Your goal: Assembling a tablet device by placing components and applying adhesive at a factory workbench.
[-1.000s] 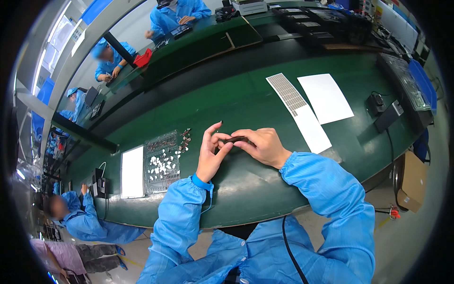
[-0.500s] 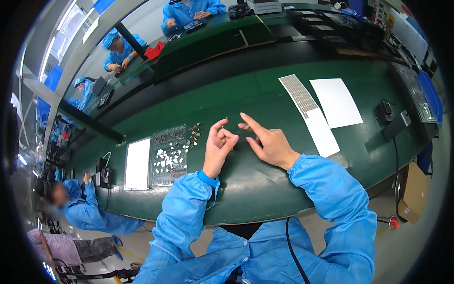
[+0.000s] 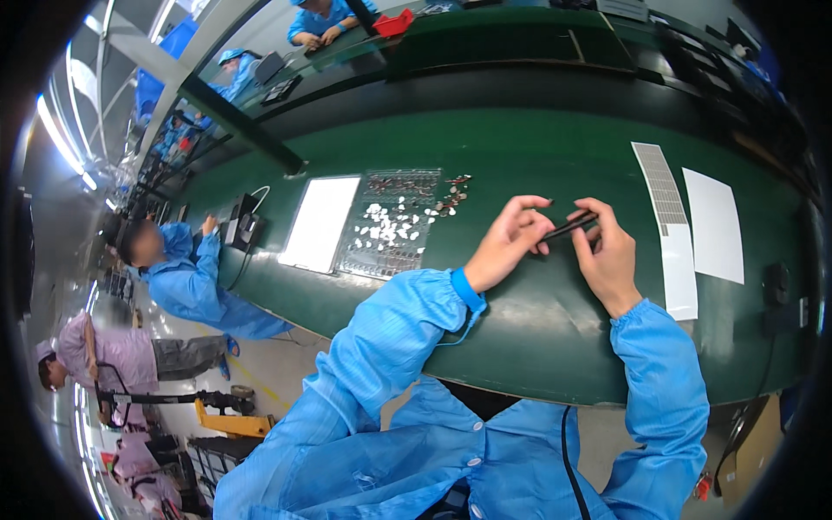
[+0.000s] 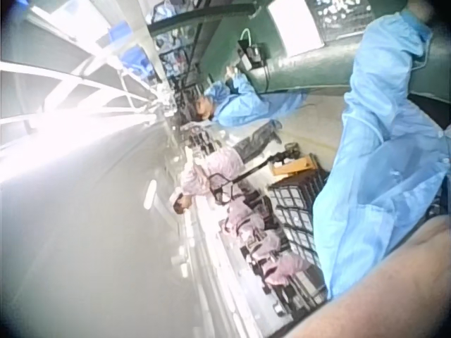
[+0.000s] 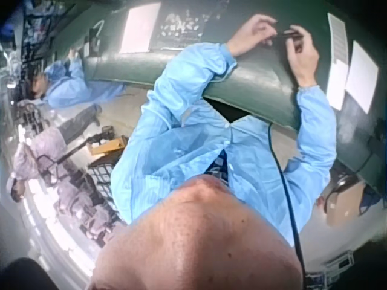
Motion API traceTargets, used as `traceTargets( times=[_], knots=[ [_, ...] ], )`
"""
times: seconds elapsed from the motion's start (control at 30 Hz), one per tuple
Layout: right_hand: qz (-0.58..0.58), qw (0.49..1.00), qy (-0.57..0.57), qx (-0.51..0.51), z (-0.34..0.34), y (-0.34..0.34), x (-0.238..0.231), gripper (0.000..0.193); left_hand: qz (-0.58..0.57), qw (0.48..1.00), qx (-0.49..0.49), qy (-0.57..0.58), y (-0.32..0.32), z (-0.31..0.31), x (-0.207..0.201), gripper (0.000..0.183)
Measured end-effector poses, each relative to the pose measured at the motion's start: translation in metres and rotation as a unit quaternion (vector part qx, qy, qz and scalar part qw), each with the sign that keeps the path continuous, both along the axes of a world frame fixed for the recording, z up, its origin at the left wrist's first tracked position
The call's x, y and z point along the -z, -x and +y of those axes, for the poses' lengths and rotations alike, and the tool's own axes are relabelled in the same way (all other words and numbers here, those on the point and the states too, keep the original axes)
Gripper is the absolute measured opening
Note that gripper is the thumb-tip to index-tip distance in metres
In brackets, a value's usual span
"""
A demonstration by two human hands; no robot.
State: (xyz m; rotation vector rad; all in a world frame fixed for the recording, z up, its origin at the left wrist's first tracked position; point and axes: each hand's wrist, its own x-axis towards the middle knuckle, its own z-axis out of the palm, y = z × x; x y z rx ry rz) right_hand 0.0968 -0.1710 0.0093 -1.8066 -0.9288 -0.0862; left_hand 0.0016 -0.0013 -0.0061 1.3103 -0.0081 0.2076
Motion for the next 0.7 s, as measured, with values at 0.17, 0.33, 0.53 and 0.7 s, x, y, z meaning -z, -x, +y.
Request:
traceTargets(
  times=[0.17, 0.33, 0.53, 0.7],
  knots=[
    [0.009, 1.000, 0.008, -0.002, 0.001, 0.001, 0.002, 0.039, -0.001, 1.000, 0.007, -0.020, 0.002, -0.002, 0.000, 0.043],
    [-0.013, 0.996, 0.038, -0.079, -0.003, 0.006, 0.001, 0.047, 0.020, 0.999, 0.028, 0.006, 0.005, -0.006, 0.000, 0.044],
    [-0.024, 0.997, -0.003, -0.070, 0.003, 0.009, -0.005, 0.057, -0.029, 0.998, -0.014, -0.056, 0.002, -0.005, 0.006, 0.040],
    [-0.036, 0.998, 0.018, -0.039, 0.001, 0.004, -0.006, 0.061, -0.018, 0.998, -0.030, -0.048, -0.001, 0.000, 0.003, 0.040]
  ],
)
